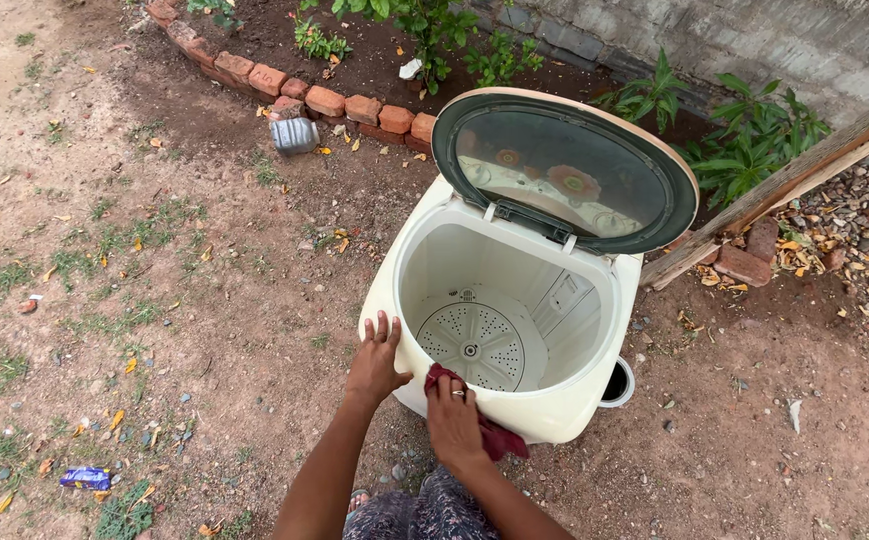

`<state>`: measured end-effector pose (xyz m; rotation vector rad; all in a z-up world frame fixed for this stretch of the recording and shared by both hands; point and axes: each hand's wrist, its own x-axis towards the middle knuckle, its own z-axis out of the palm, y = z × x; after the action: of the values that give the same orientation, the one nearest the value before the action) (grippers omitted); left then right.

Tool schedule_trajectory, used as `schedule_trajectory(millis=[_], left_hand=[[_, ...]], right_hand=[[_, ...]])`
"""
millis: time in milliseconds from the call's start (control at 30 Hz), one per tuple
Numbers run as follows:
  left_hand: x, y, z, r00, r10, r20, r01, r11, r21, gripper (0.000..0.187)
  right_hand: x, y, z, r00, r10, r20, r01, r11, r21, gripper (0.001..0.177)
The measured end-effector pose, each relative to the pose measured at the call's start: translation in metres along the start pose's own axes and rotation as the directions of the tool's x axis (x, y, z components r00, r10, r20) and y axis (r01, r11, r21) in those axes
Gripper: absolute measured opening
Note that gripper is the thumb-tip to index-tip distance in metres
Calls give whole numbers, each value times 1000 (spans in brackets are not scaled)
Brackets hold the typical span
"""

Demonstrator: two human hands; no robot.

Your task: The person wipes the interior and exterior of a portable washing machine using a red cloth, cleaning the basin and the lid area.

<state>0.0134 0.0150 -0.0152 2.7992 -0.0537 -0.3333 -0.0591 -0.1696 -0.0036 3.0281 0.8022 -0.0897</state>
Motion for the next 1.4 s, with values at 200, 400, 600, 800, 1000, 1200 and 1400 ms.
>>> schedule_trajectory(millis=[200, 400, 600, 800, 1000, 1200, 1400], left_hand=[[2, 12, -15, 998, -29, 54, 24, 996, 87, 122], [-4, 18, -23, 994, -76, 74, 67, 992, 111, 122], [-3, 13, -12, 998, -41, 53, 33, 989, 145, 119], [3, 12, -8, 993, -61, 99, 43, 984, 171, 120], [0, 14, -16, 992, -78, 99, 66, 990, 123, 121], [-4, 20, -30, 986, -117, 116, 102, 986, 134, 117], [-4, 15, -17, 997, -66, 33, 63, 995, 76, 120]], right_hand=[[-2, -6, -12, 994, 47, 101, -34, 992, -123, 44], [-29, 28, 8, 978, 163, 132, -100, 914, -394, 28], [-56, 82, 2, 963, 54, 263, 108, 820, -562, 41], [-73, 126, -33, 956, 208, 207, -110, 909, -403, 46], [-69, 91, -35, 923, 342, 178, -265, 898, -350, 43], [-51, 47, -17, 939, 313, 143, -272, 929, -251, 43], [-20, 7, -11, 978, 161, 130, -149, 984, -101, 50]])
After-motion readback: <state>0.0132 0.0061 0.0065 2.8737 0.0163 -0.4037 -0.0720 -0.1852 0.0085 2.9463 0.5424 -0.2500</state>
